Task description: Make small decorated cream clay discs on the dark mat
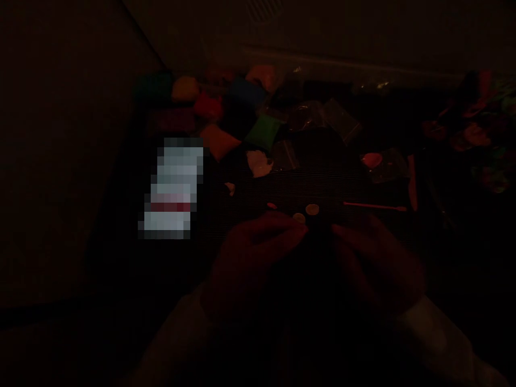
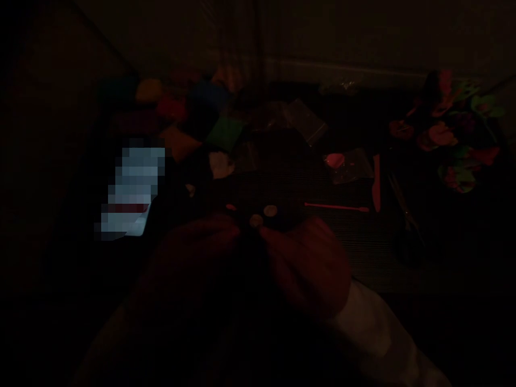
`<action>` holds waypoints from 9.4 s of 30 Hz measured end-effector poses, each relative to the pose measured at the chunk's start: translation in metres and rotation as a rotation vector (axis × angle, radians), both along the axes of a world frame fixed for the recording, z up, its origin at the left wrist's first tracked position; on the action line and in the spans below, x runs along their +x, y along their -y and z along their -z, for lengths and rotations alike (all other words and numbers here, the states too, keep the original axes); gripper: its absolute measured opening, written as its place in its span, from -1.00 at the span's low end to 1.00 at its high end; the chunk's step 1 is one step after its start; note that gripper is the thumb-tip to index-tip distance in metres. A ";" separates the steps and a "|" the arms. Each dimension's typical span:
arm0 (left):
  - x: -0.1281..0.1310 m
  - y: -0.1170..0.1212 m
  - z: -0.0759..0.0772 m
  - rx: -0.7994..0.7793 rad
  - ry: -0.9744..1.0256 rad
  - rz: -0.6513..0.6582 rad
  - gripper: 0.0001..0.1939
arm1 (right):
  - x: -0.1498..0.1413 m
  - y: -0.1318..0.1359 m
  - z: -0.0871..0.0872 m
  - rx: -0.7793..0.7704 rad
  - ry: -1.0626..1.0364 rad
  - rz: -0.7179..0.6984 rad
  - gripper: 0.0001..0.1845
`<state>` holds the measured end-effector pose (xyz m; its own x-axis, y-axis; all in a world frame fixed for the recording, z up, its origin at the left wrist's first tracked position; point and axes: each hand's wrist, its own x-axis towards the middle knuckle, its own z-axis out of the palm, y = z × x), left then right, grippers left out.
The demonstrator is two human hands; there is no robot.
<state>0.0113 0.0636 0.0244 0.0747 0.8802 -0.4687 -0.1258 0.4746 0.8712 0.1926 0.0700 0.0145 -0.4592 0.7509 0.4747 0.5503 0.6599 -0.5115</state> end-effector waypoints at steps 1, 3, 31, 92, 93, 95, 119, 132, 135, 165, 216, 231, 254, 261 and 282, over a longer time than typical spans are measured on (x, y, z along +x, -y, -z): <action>-0.003 -0.001 0.000 0.091 -0.159 -0.026 -0.93 | 0.000 0.000 0.001 -0.031 -0.004 0.017 -0.68; -0.009 -0.005 0.001 0.265 -0.506 -0.049 -0.93 | 0.001 -0.001 0.004 -0.081 0.008 0.050 -0.73; -0.011 -0.017 0.029 0.796 -1.179 0.361 -0.84 | -0.010 -0.009 0.027 -0.175 0.328 0.125 -0.80; -0.004 -0.023 0.026 0.542 -1.136 0.292 -0.89 | -0.013 -0.012 0.027 -0.146 0.392 0.128 -0.78; -0.004 -0.023 0.026 0.534 -1.139 0.288 -0.89 | -0.012 -0.012 0.027 -0.150 0.395 0.128 -0.77; -0.004 -0.022 0.025 0.523 -1.135 0.271 -0.88 | -0.012 -0.012 0.027 -0.154 0.397 0.127 -0.77; -0.026 -0.021 0.033 0.568 -1.247 0.237 -0.75 | -0.010 -0.011 0.030 -0.168 0.355 0.133 -0.81; -0.018 0.013 0.006 0.430 -0.849 0.191 -0.87 | -0.008 0.011 0.015 -0.056 0.042 0.101 -0.88; -0.014 0.027 0.007 0.398 -0.734 0.194 -0.89 | -0.013 0.021 0.014 -0.068 0.007 0.085 -0.85; -0.011 0.030 0.028 0.399 -0.572 0.209 -0.91 | -0.017 0.022 0.024 -0.102 0.056 0.027 -0.88; -0.034 -0.001 0.047 0.801 -1.240 0.130 -0.81 | 0.007 0.010 0.037 -0.863 -0.878 0.344 -0.89; 0.012 0.000 0.040 0.703 -1.153 0.296 -0.48 | 0.003 0.003 0.031 -1.044 -1.179 0.265 -0.84; 0.017 0.023 -0.001 0.176 0.207 -0.026 -0.59 | 0.000 0.037 0.001 0.022 -0.290 -0.031 -0.73; 0.024 0.025 0.001 0.188 0.331 -0.118 -0.58 | -0.002 0.042 -0.002 -0.044 -0.338 0.042 -0.69; 0.020 0.044 -0.041 0.498 0.364 -0.101 -0.78 | 0.009 0.047 -0.045 -0.605 -0.803 0.231 -0.92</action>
